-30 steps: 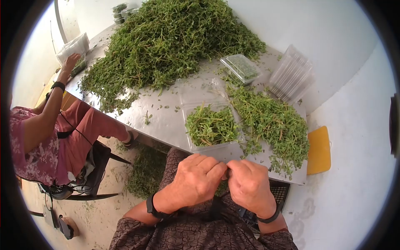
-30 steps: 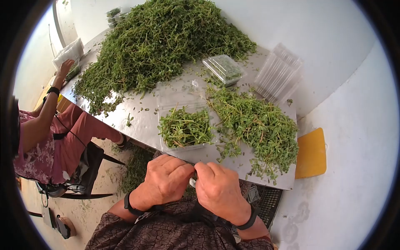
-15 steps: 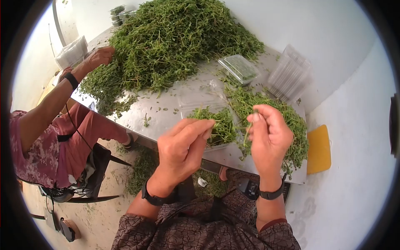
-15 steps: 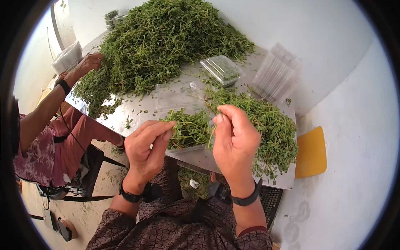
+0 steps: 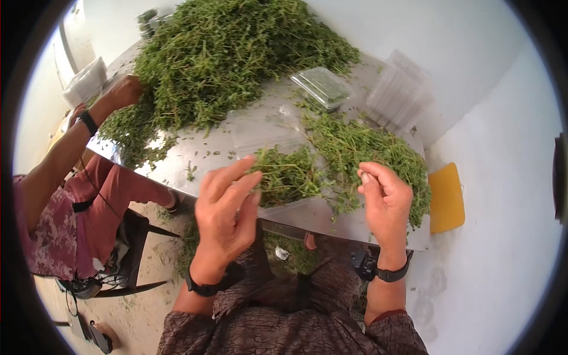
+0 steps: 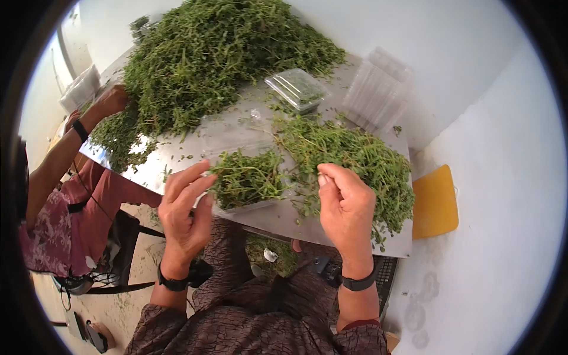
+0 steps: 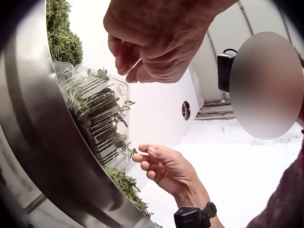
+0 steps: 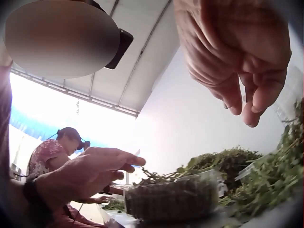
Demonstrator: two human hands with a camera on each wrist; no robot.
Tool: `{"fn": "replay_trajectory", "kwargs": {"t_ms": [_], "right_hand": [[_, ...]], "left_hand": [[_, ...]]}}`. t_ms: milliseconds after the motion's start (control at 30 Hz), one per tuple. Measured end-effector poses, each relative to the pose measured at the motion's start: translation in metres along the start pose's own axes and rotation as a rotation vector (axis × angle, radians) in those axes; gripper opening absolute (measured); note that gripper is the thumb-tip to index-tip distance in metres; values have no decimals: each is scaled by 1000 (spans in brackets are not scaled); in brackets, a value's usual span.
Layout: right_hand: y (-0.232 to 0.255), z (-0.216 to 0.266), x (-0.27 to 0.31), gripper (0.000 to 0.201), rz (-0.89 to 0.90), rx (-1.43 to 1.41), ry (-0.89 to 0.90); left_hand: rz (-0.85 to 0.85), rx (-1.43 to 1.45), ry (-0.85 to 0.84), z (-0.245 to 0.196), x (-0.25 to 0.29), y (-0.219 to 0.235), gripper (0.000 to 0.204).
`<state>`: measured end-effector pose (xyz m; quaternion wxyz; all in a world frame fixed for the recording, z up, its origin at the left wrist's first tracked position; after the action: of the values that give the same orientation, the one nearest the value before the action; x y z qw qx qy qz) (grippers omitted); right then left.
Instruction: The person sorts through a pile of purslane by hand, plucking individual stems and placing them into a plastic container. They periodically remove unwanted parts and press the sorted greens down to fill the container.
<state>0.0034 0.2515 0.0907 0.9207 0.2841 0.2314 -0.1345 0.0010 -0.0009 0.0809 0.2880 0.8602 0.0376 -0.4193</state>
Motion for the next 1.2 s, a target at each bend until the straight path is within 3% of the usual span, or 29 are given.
{"fn": "replay_trajectory", "kwargs": {"t_ms": [100, 200, 267, 333, 433, 667, 900, 967, 1000, 1100, 1200], "right_hand": [[26, -15, 8, 16, -95, 85, -58], [48, -27, 16, 17, -170, 217, -129], [54, -42, 21, 18, -122, 421, -218], [55, -42, 23, 20, -85, 522, -216], [51, -52, 24, 23, -2, 667, -195], [49, -34, 10, 22, -86, 507, -277], [36, -45, -1, 17, 24, 781, -109], [49, -37, -1, 14, -142, 785, -28], [54, -32, -2, 14, -142, 785, -25], [73, -18, 1, 11, -240, 558, -195], [79, -17, -1, 10, -343, 379, -172]], "left_hand": [[-60, -81, -57, -7, 8, 3, 30], [-14, -10, -120, -22, 17, -3, 28], [7, 5, -172, -34, 22, -12, 28], [165, 73, -243, -48, 28, -25, 27], [235, 142, -264, -54, 38, -43, 30], [302, 202, -246, -58, 43, -52, 31], [313, 212, -236, -57, 44, -56, 31], [313, 210, -226, -56, 43, -55, 29], [311, 209, -226, -56, 42, -54, 29], [318, 227, -188, -52, 41, -52, 28], [321, 228, -174, -51, 38, -52, 27]]}}
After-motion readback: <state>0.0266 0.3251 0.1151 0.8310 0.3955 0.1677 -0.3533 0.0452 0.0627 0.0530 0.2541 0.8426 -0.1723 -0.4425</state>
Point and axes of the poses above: each hand's wrist, its own x-axis away from the middle knuckle, its own y-axis out of the back of the hand, z = x × y, the point moved 4 cm from there along -x, towards the middle knuckle, and after that the axes turned 4 degrees about z, right-handed, at the moved point
